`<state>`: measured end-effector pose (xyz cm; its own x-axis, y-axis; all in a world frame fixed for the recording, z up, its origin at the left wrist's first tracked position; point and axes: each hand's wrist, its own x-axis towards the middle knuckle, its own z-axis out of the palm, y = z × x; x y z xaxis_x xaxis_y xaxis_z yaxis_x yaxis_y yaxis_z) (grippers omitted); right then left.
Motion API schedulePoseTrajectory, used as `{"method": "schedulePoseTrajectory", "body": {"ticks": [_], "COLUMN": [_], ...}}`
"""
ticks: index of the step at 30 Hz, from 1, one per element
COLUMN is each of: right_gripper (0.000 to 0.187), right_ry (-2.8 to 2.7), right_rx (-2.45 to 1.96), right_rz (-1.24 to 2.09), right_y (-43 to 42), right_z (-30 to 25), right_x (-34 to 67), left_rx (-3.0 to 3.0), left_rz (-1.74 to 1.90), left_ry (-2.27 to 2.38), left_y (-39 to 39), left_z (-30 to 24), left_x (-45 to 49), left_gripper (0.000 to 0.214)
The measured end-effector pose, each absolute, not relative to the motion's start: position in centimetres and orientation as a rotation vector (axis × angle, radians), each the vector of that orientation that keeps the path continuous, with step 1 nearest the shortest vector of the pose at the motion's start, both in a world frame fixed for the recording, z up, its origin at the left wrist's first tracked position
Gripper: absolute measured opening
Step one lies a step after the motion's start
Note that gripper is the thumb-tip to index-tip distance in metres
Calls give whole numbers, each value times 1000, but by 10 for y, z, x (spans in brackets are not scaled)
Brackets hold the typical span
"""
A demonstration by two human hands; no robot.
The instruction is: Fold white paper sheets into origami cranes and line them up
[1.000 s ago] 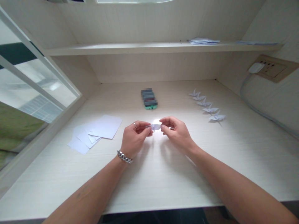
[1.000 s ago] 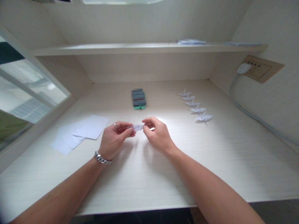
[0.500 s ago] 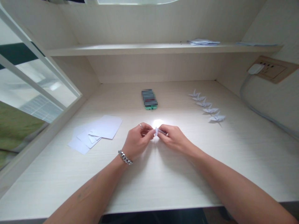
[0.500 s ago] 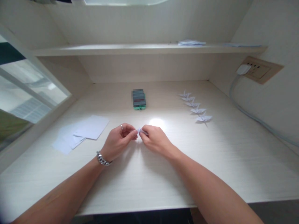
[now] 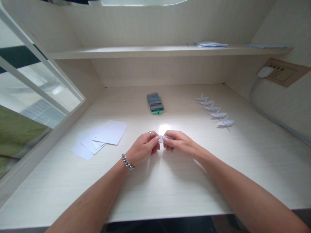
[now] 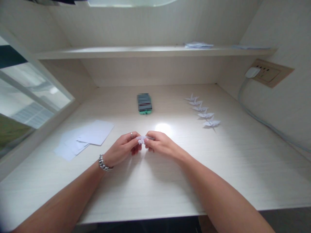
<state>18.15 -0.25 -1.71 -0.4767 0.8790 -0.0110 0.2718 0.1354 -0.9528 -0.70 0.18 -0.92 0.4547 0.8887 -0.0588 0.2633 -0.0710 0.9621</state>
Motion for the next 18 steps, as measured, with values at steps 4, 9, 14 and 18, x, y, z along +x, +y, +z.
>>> {"method": "schedulePoseTrajectory", "body": {"ticks": [4, 9, 14, 18], "right_gripper": [28, 25, 24, 25], "right_ry": [-1584, -1357, -1379, -1398], "right_rx": [-1034, -981, -994, -984], "right_rz": [1627, 1792, 1801, 1792], "right_y": [-3, -6, -6, -6], "right_z": [-15, -10, -11, -13], "right_x": [183, 183, 181, 180], "left_rx": [1430, 1184, 1202, 1263], "left_rz": [730, 743, 683, 673], "left_ry": [918, 808, 875, 896], "left_y": [0, -3, -2, -2], "left_z": [-7, -5, -6, -7], "left_x": [-6, -3, -3, -3], "left_gripper": [32, 32, 32, 35]}}
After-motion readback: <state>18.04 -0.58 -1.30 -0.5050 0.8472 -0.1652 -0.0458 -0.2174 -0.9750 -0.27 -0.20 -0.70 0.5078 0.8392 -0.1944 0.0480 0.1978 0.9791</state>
